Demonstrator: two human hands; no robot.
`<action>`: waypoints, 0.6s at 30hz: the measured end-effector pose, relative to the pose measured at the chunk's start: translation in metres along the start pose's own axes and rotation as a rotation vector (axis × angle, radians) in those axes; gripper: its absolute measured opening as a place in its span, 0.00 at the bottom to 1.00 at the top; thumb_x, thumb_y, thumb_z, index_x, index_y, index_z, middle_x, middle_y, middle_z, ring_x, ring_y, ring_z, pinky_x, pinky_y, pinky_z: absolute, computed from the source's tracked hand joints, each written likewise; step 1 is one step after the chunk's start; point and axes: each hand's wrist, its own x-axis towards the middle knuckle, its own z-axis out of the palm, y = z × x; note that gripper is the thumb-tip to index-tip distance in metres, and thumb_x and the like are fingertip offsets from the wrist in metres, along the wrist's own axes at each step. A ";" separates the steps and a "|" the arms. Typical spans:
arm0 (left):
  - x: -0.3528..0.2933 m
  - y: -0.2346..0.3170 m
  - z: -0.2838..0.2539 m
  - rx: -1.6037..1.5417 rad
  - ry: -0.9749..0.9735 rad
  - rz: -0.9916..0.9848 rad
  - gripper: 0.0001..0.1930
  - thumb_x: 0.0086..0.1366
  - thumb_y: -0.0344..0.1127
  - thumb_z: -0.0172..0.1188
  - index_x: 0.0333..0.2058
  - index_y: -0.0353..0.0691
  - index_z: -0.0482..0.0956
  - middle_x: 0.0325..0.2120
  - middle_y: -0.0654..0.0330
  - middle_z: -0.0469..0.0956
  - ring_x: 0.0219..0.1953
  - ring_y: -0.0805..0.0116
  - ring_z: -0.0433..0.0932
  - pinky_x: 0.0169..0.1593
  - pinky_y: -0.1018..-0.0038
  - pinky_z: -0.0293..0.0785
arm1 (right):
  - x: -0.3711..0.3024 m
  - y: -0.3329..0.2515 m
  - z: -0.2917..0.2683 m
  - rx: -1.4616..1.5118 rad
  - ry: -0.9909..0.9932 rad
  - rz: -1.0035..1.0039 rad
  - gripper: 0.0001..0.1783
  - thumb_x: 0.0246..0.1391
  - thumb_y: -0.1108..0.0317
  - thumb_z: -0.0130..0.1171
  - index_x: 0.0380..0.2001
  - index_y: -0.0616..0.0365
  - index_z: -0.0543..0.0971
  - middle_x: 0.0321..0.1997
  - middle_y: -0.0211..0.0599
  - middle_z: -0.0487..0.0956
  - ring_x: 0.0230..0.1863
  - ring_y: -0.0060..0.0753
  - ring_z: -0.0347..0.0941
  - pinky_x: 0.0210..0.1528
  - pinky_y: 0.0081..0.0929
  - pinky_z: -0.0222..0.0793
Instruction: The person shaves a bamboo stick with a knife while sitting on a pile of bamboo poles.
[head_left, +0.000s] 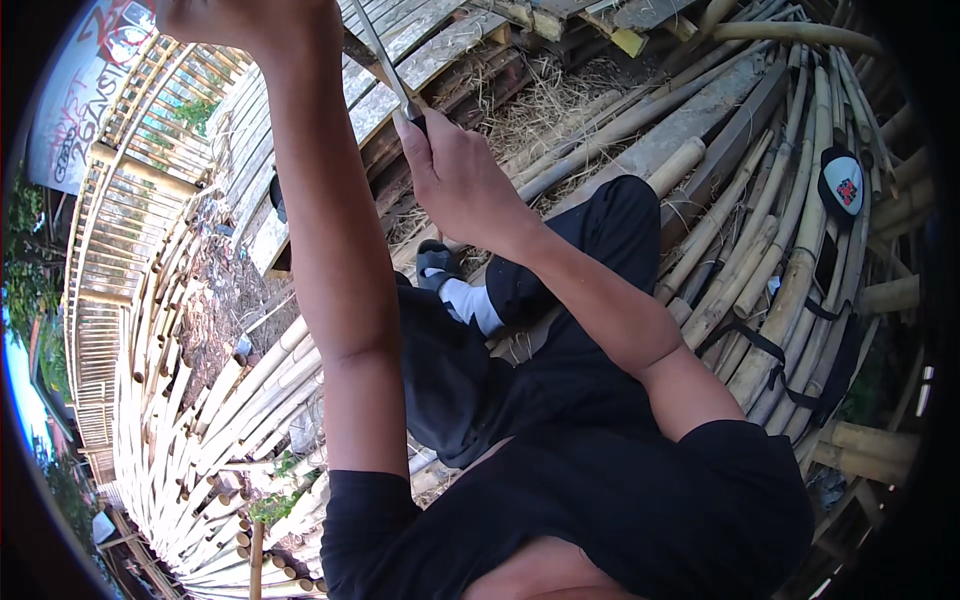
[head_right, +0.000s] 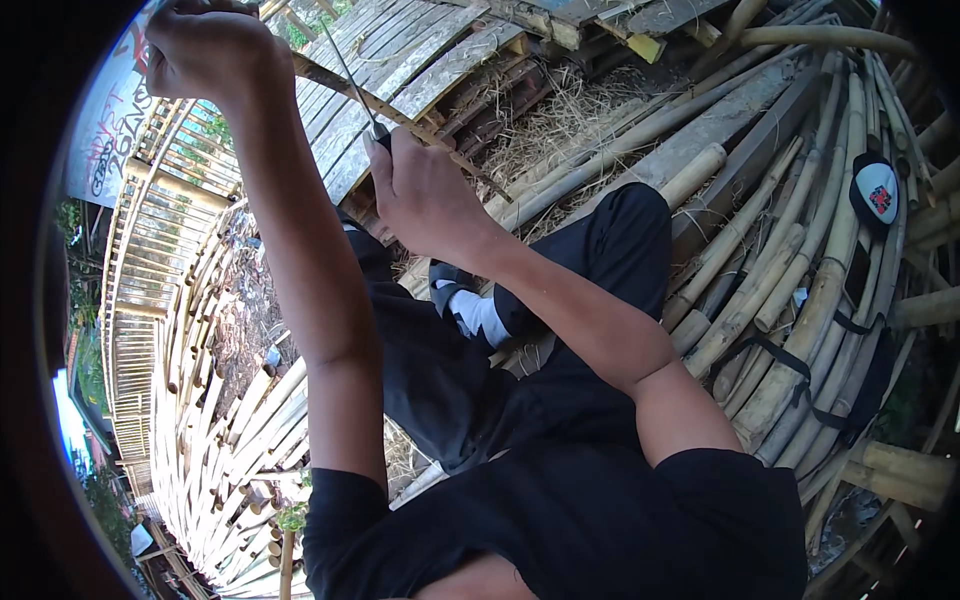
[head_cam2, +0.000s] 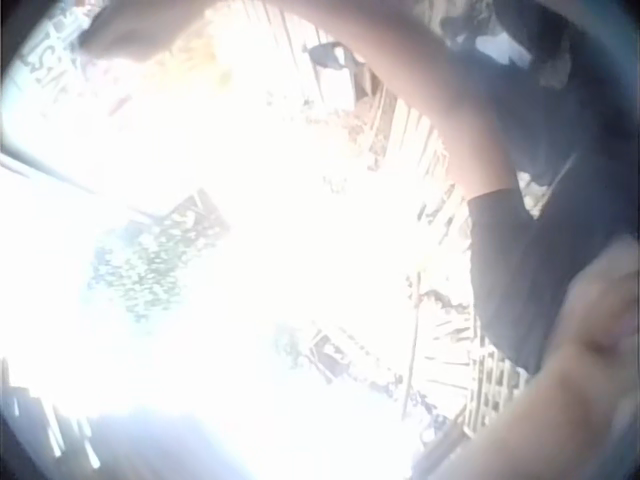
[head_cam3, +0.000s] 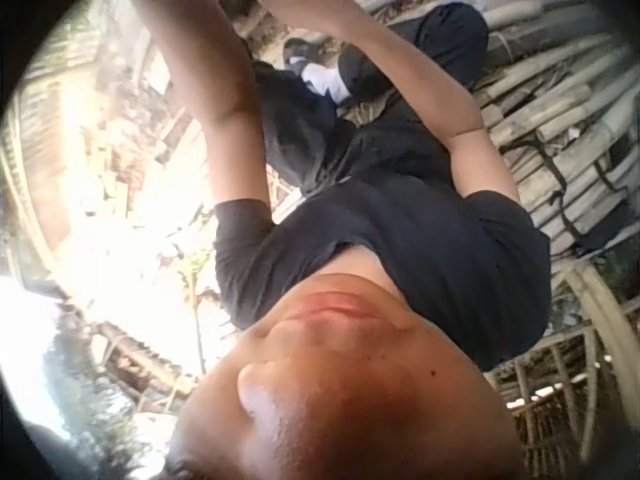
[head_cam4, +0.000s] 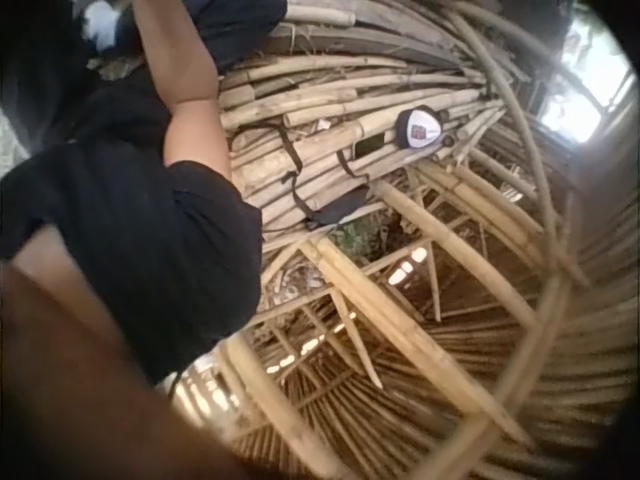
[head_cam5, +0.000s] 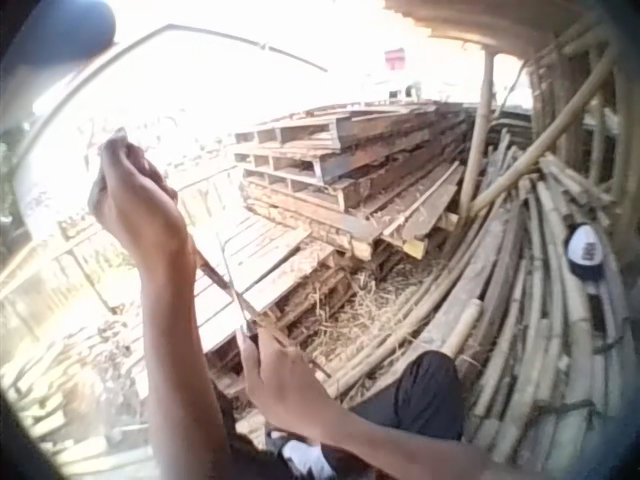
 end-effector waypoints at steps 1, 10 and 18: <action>0.002 0.000 0.001 -0.037 -0.011 0.023 0.20 0.66 0.37 0.46 0.14 0.50 0.56 0.10 0.73 0.53 0.12 0.84 0.47 0.15 0.79 0.42 | -0.001 0.006 0.004 -0.006 0.018 -0.021 0.23 0.65 0.56 0.39 0.30 0.69 0.69 0.16 0.56 0.72 0.25 0.61 0.72 0.28 0.46 0.66; 0.000 0.002 0.005 0.066 0.071 0.039 0.20 0.66 0.36 0.45 0.14 0.50 0.55 0.10 0.73 0.52 0.12 0.83 0.48 0.16 0.79 0.44 | 0.006 -0.014 -0.001 -0.087 0.086 -0.209 0.23 0.65 0.59 0.42 0.25 0.70 0.68 0.11 0.54 0.69 0.20 0.58 0.72 0.22 0.44 0.64; 0.054 -0.029 -0.053 -0.203 -0.204 -0.264 0.19 0.66 0.36 0.44 0.14 0.48 0.57 0.11 0.72 0.54 0.12 0.83 0.48 0.16 0.79 0.44 | -0.007 -0.016 0.007 -0.031 0.021 -0.135 0.21 0.64 0.60 0.42 0.28 0.72 0.68 0.16 0.59 0.72 0.25 0.64 0.73 0.26 0.49 0.67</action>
